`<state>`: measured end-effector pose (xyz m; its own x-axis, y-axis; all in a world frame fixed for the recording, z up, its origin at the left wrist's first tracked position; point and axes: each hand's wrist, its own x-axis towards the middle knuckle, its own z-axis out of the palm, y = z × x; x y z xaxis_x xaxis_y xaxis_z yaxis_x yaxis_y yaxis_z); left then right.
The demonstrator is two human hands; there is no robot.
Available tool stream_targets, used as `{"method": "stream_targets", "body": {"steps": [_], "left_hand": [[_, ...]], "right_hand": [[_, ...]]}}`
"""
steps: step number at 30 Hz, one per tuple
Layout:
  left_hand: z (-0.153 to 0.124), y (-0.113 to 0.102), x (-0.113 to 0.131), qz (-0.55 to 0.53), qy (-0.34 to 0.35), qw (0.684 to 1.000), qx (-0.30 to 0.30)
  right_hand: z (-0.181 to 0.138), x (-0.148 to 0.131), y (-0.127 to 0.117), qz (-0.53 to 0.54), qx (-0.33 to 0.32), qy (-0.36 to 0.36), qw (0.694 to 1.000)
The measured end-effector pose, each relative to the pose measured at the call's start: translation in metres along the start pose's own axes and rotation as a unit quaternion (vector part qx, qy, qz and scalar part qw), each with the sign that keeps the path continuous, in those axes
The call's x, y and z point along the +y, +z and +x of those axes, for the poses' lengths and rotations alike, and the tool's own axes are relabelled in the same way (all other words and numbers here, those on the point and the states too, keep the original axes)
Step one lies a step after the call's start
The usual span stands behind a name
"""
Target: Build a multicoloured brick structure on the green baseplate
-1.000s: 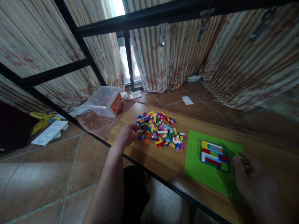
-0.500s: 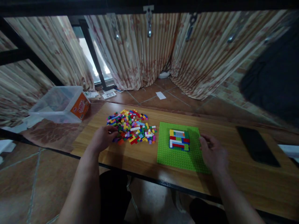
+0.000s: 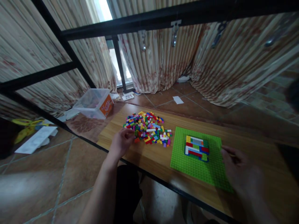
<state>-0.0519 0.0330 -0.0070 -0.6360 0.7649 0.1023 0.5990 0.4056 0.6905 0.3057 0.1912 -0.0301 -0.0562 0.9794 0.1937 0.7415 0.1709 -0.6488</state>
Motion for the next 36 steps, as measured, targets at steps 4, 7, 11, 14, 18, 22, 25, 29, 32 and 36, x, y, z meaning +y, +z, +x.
{"method": "stream_targets", "body": {"steps": [4,7,11,14,18,22,25,29,32,36], "left_hand": [[-0.030,0.007,-0.003,0.004,-0.025,0.999,0.033],[-0.036,0.007,-0.003,0.018,-0.083,0.994,0.068],[-0.033,0.005,-0.005,0.011,-0.134,0.985,0.103],[-0.029,0.008,-0.009,0.024,-0.174,0.974,0.145],[-0.025,0.014,-0.013,0.052,-0.206,0.966,0.145],[-0.025,0.018,-0.008,0.043,-0.190,0.974,0.112],[-0.027,0.023,-0.001,0.041,-0.178,0.978,0.103],[-0.029,0.032,0.007,0.019,-0.148,0.984,0.096],[-0.029,0.039,0.010,-0.025,-0.126,0.987,0.094],[-0.027,0.046,0.007,-0.086,-0.110,0.986,0.086]], "right_hand": [[-0.001,-0.004,0.000,-0.006,0.003,0.008,1.000],[-0.003,-0.008,0.000,0.015,-0.006,0.000,1.000],[-0.004,-0.009,0.001,0.016,-0.008,-0.026,1.000],[-0.004,-0.007,0.004,0.021,-0.007,-0.032,0.999],[-0.005,-0.004,0.008,0.039,-0.014,-0.036,0.998],[-0.007,-0.003,0.012,0.038,-0.020,-0.055,0.998],[-0.007,-0.002,0.014,0.038,-0.024,-0.083,0.996],[-0.008,-0.003,0.015,0.042,-0.018,-0.113,0.993],[-0.008,-0.005,0.015,0.049,-0.014,-0.122,0.991],[-0.007,-0.006,0.016,0.047,-0.009,-0.133,0.990]]}}
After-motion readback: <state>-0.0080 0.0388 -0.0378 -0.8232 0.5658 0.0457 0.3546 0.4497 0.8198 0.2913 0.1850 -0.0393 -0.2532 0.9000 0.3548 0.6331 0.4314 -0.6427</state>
